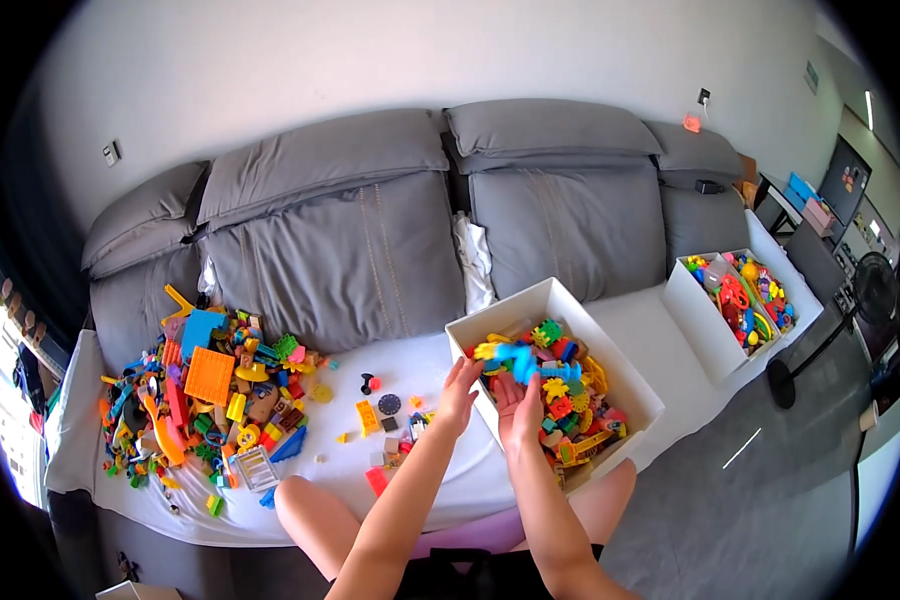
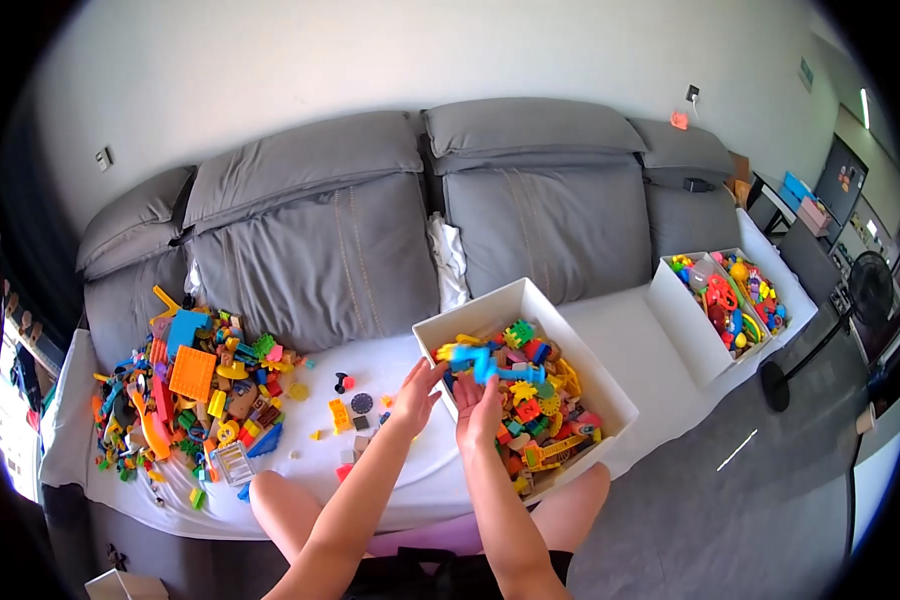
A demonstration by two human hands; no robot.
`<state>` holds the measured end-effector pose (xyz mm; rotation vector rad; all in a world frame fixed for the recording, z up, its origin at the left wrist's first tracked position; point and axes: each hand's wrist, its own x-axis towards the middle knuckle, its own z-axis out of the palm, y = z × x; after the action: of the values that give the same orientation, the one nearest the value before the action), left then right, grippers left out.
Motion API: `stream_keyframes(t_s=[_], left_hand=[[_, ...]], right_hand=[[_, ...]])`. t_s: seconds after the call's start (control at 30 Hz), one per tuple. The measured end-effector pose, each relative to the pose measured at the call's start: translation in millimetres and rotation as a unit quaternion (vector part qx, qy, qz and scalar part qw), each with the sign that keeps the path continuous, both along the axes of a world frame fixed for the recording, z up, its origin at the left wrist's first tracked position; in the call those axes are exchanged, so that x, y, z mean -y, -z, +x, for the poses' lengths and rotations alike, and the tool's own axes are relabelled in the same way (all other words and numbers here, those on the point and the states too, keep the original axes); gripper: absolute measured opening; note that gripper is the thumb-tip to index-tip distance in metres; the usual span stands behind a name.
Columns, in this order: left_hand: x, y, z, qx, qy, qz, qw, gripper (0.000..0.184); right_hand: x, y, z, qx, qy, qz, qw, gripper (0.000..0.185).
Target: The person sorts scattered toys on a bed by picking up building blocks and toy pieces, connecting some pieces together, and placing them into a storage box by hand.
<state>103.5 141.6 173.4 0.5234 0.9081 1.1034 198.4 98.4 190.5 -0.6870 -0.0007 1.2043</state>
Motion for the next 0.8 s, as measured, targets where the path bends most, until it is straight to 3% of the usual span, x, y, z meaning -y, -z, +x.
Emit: stream_keyframes(t_s=[0.13,0.23,0.27,0.33,0.4,0.5,0.63,0.73,0.8], left_hand=[[13.9,21.7,-7.6,-0.108,0.013,0.126,0.986,0.046],[36.6,71.5,-41.4,-0.239,-0.061,0.178,0.953,0.026],[44.9,92.6,-56.7,-0.283,-0.084,0.2,0.934,0.022],[68.7,99.6,-92.3,-0.5,-0.084,0.199,0.838,0.019],[90.2,101.8,-121.1,-0.601,-0.119,0.207,0.762,0.024],[109.4,128.1,-155.0,-0.664,-0.112,0.192,0.714,0.037],[106.5,127.4,-167.6,-0.667,-0.052,0.247,0.701,0.047],[89.6,121.2,-161.9,-0.675,0.02,0.273,0.685,0.043],[79.1,127.9,-160.6,-0.684,0.086,0.26,0.676,0.04]], right_hand=[[15.5,8.9,-3.1,0.079,-0.062,-0.013,0.995,0.031],[29.7,30.7,-30.0,0.228,-0.147,-0.016,0.962,0.03],[32.3,38.2,-40.7,0.278,-0.176,-0.016,0.944,0.027],[32.1,71.7,-61.4,0.388,-0.227,-0.015,0.893,0.026],[29.1,120.6,-71.7,0.708,-0.19,0.032,0.68,0.034],[35.5,128.1,-88.9,0.876,-0.139,0.035,0.461,0.04],[23.4,138.0,-109.6,0.845,-0.231,0.026,0.482,0.04],[12.0,136.9,-116.5,0.874,-0.243,-0.012,0.421,0.037],[4.1,137.8,-114.5,0.871,-0.262,0.002,0.416,0.039]])
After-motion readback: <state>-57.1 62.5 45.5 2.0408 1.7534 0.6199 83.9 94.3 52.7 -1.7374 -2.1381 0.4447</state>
